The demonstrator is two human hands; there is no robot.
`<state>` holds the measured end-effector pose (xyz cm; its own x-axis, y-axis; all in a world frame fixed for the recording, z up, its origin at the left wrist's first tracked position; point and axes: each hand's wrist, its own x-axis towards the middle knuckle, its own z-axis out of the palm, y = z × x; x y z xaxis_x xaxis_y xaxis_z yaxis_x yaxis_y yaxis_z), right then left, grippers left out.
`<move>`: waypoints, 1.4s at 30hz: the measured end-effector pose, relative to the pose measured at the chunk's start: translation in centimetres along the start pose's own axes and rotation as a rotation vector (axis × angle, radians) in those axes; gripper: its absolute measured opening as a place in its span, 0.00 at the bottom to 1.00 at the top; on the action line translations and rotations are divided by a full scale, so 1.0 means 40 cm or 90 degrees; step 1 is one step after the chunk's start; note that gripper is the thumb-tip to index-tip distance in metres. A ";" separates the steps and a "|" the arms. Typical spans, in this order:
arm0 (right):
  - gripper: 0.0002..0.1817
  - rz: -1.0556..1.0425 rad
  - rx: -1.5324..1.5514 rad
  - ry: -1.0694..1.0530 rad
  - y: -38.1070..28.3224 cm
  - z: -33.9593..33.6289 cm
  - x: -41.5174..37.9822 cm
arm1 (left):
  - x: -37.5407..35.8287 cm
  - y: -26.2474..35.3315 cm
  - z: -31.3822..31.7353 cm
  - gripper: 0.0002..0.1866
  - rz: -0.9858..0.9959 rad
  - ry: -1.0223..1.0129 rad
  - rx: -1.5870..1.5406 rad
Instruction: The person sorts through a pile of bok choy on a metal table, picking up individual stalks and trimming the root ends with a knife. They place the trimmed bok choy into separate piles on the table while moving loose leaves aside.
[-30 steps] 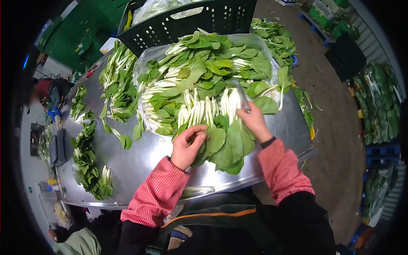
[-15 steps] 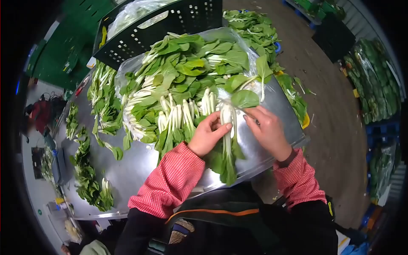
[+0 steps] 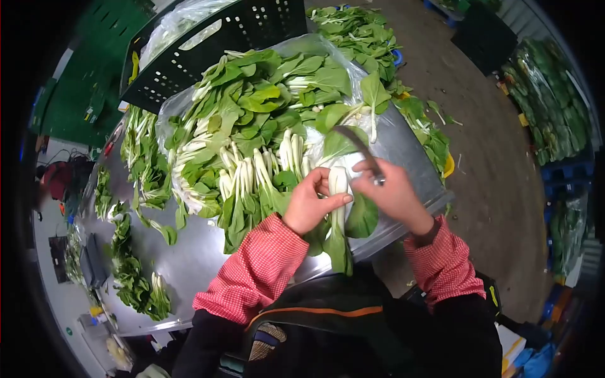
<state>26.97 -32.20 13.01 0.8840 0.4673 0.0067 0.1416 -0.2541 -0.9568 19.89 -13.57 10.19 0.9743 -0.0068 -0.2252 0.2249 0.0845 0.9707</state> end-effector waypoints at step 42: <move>0.14 0.184 0.072 -0.004 0.117 0.057 -0.036 | -0.020 -0.154 0.040 0.16 0.058 0.110 0.098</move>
<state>25.37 -32.14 7.85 0.8775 0.3948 -0.2721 -0.1663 -0.2817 -0.9450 17.73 -15.69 4.53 0.9770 0.1656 -0.1343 0.1484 -0.0759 0.9860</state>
